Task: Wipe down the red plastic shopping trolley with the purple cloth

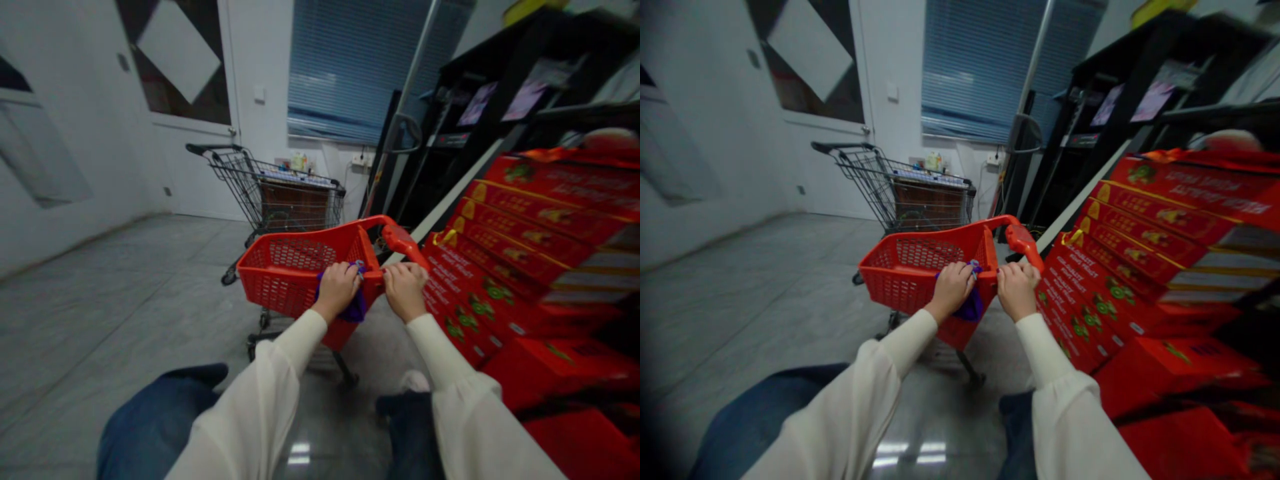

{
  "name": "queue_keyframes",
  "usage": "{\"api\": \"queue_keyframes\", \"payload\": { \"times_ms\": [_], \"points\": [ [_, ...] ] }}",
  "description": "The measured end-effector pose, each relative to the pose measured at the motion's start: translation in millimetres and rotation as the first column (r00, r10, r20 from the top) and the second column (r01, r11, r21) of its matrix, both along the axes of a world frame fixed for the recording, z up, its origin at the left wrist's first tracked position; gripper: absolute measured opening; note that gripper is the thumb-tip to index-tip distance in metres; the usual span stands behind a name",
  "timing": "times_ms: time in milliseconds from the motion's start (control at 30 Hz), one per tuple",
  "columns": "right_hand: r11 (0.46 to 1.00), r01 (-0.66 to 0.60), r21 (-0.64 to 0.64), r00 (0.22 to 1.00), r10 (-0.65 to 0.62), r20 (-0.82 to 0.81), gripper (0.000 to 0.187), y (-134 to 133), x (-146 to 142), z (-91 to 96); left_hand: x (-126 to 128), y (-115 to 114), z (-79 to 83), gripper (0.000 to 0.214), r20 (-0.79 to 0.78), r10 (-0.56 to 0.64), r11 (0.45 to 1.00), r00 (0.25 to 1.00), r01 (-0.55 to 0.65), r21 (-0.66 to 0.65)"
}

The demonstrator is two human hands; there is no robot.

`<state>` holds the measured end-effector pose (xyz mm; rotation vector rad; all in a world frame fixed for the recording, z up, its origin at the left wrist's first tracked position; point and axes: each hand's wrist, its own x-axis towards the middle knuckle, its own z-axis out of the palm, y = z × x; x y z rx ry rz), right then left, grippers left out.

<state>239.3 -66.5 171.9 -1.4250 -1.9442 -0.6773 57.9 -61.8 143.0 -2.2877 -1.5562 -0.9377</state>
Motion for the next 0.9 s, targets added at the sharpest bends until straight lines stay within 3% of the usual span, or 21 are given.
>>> {"api": "queue_keyframes", "payload": {
  "times_ms": [167,233,333,467,567,667,800,900],
  "points": [
    [1.0,0.007,0.025,1.0,-0.006,-0.026,0.037,8.3,15.8,-3.6,-81.1,9.6,-35.1,0.028,-0.039,0.149,0.988,0.988,-0.15,-0.037],
    [1.0,-0.003,0.03,1.0,0.003,-0.026,0.036,10.1,18.2,-3.8,-97.3,10.4,-41.1,0.029,0.002,0.257,0.966,0.967,-0.256,-0.04],
    [0.999,0.005,0.033,1.0,-0.004,-0.024,0.036,11.0,16.6,-3.0,-81.2,9.2,-36.9,0.032,0.063,0.331,0.943,0.941,-0.328,-0.055],
    [0.999,0.045,-0.003,0.999,-0.045,-0.013,0.04,9.0,10.0,-2.2,-21.8,5.1,-19.4,0.03,0.078,0.139,0.99,0.987,-0.137,-0.023],
    [0.998,0.048,-0.033,0.999,-0.047,0.009,0.04,4.7,7.3,-1.5,-7.0,5.1,-15.4,0.029,0.057,0.049,0.999,0.997,-0.05,0.004],
    [0.999,0.019,-0.051,1.0,-0.018,0.026,0.038,0.3,8.3,0.4,-37.1,10.0,-26.3,0.029,-0.001,0.046,0.999,0.999,-0.046,0.007],
    [0.998,0.058,-0.007,0.998,-0.058,0.012,0.033,-3.4,4.5,3.1,-98.4,16.5,-41.0,0.027,-0.002,0.192,0.981,0.981,-0.192,-0.019],
    [0.99,0.111,0.086,0.994,-0.112,0.014,0.029,-5.3,-16.5,2.3,-113.0,18.5,-38.0,0.027,-0.003,0.281,0.959,0.96,-0.281,-0.045]
  ]
}}
